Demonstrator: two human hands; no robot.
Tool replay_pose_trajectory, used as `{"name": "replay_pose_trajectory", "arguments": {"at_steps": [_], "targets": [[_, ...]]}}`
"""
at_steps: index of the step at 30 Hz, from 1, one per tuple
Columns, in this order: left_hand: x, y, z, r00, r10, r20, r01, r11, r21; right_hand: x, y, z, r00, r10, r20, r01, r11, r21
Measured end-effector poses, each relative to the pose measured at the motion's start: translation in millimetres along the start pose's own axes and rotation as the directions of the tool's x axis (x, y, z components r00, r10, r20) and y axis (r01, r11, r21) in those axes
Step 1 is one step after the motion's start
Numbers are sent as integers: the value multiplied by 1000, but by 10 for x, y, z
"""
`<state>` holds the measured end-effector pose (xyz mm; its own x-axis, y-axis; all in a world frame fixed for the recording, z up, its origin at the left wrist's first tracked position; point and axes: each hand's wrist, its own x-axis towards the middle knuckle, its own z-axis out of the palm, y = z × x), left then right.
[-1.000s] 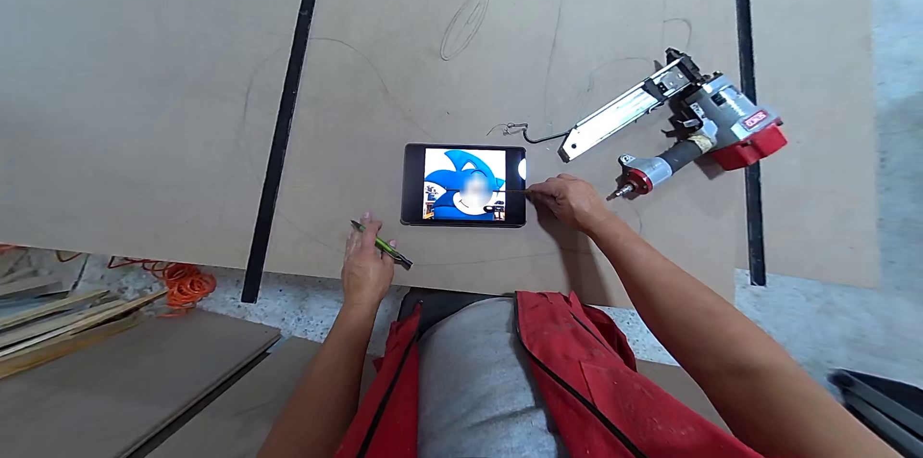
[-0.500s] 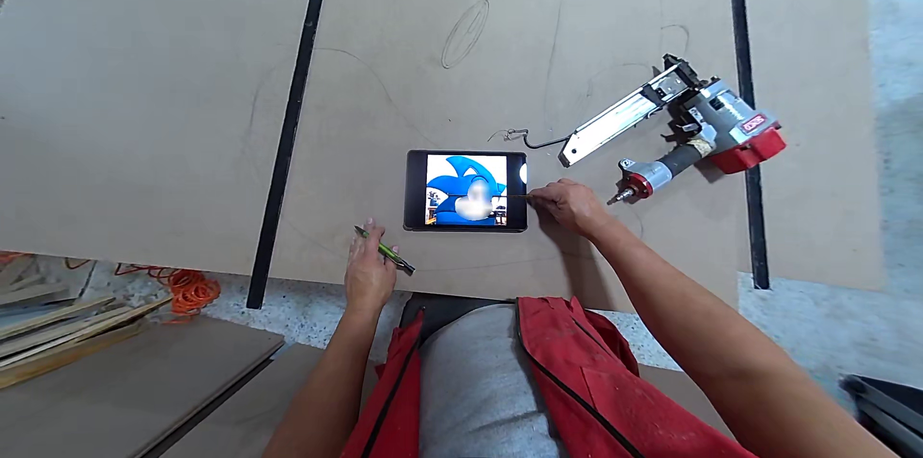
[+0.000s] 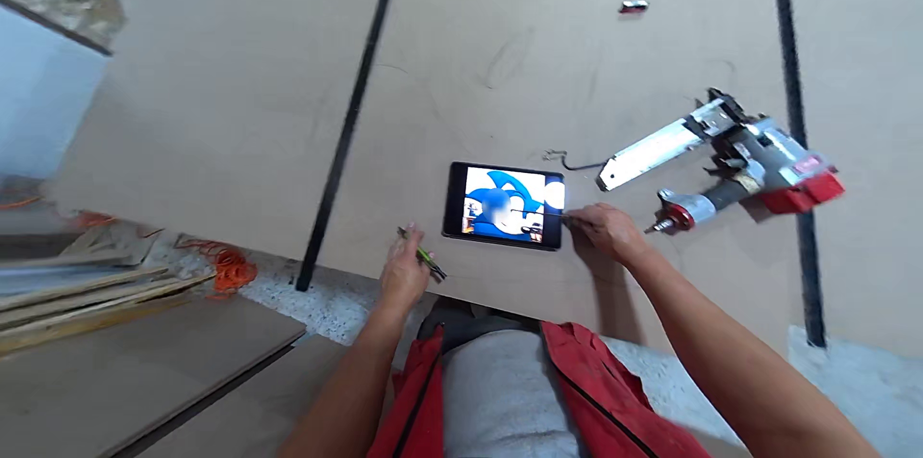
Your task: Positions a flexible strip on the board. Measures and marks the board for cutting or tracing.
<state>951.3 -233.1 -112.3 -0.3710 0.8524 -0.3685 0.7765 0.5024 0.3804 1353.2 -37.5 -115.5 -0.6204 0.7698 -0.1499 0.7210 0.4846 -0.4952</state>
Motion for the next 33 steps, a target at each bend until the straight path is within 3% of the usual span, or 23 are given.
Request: {"name": "replay_pose_trajectory", "arguments": {"at_steps": [5,10,16,24,28,33], "targets": [[-210,-117,-344,992,-55,116,71,987,-143,-23,-245,47,978,207,15,-207,977,56],[-636,-699,-625,992,-59,114,96,928,-359,-285,-887,428,959,282,-33,-256,909,328],[-1135,-1957,-850,998,-7,-58,-25,840,-542,-80,-2284,1106,983,166,78,-183,861,475],[-1657,-3960,-1437,976,-169,-139,27,725,-688,883,-4502,2113,959,91,270,-212,860,463],[-1603,-4593,-1978,976,-187,-115,68,757,-650,1323,-5418,2431,941,146,305,-298,782,547],[-953,-5217,-2497,982,-164,-96,90,848,-522,2022,-6000,2807,911,237,337,-402,695,597]]}}
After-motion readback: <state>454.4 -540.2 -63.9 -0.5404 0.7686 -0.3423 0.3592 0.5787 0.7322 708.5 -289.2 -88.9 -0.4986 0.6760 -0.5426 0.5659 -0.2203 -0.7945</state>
